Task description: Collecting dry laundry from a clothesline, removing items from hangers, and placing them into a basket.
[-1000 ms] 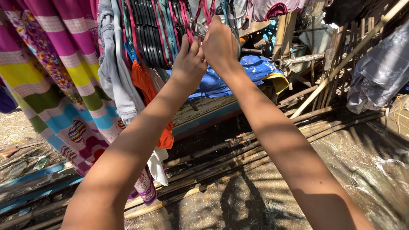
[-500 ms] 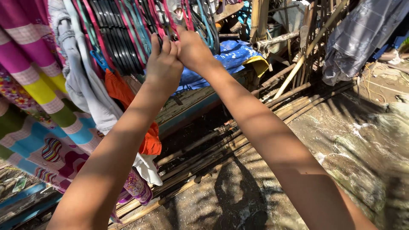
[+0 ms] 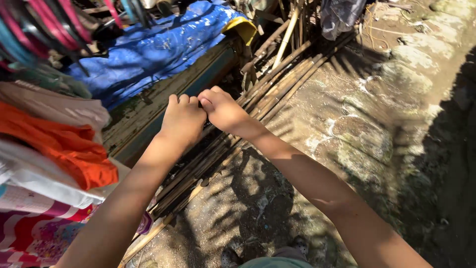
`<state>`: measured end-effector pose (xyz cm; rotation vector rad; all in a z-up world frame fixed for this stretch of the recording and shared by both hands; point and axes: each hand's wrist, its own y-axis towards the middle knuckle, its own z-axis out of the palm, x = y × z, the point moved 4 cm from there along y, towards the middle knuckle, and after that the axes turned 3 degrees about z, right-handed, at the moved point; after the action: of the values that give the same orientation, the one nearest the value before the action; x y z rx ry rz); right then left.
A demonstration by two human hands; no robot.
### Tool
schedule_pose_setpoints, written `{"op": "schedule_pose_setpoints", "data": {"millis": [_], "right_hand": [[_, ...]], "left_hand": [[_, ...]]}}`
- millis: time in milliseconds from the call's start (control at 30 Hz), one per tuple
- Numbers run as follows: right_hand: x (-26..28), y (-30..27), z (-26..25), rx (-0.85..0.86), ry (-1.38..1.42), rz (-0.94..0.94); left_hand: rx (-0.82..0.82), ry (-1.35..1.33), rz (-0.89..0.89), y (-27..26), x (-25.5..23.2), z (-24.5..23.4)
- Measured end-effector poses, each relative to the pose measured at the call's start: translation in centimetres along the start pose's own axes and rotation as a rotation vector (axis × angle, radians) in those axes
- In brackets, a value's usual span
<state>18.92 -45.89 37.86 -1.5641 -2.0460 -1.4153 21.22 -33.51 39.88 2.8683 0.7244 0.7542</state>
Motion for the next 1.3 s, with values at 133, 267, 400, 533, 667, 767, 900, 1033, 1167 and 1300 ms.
{"op": "schedule_pose_setpoints", "data": {"millis": [133,267,400,533,667,767,900,1033,1167,1300], "right_hand": [[-4.7,-4.6,-5.6,0.038,-0.123,0.042],[-7.0,-8.7,-14.6,0.212,-0.182,0.296],[-13.3,-13.6,-24.0,0.118,-0.243,0.406],[-18.6,-16.3,-33.0,-0.068,-0.404,0.367],[-23.5,-18.6,-40.6,0.055,-0.601,0.633],[-27.7,-20.0,-45.2,0.115,-0.664,0.757],[-33.0,-20.2,-51.5,0.163,-0.739,0.897],[-40.4,-19.0,-58.1,0.129,-0.813,0.889],[-46.0,-16.4,-64.8,0.140,-0.819,0.946],[-51.0,-14.1,-71.3,0.149,-0.823,1.008]], "left_hand": [[0.212,-0.137,0.031,4.8,-5.2,2.9],[0.190,-0.246,0.045,11.8,-11.5,2.4],[0.328,-0.323,0.099,19.6,-18.7,0.6],[0.328,-0.391,0.156,28.3,-24.8,-1.0],[0.108,-0.514,0.187,36.4,-30.9,-1.6],[0.214,-0.545,0.193,42.2,-34.7,-0.5],[0.289,-0.575,0.167,50.1,-38.2,1.4],[0.283,-0.605,0.158,59.5,-40.7,2.5],[0.238,-0.662,0.145,67.9,-43.1,3.2],[0.270,-0.654,0.165,77.4,-45.9,4.7]]}}
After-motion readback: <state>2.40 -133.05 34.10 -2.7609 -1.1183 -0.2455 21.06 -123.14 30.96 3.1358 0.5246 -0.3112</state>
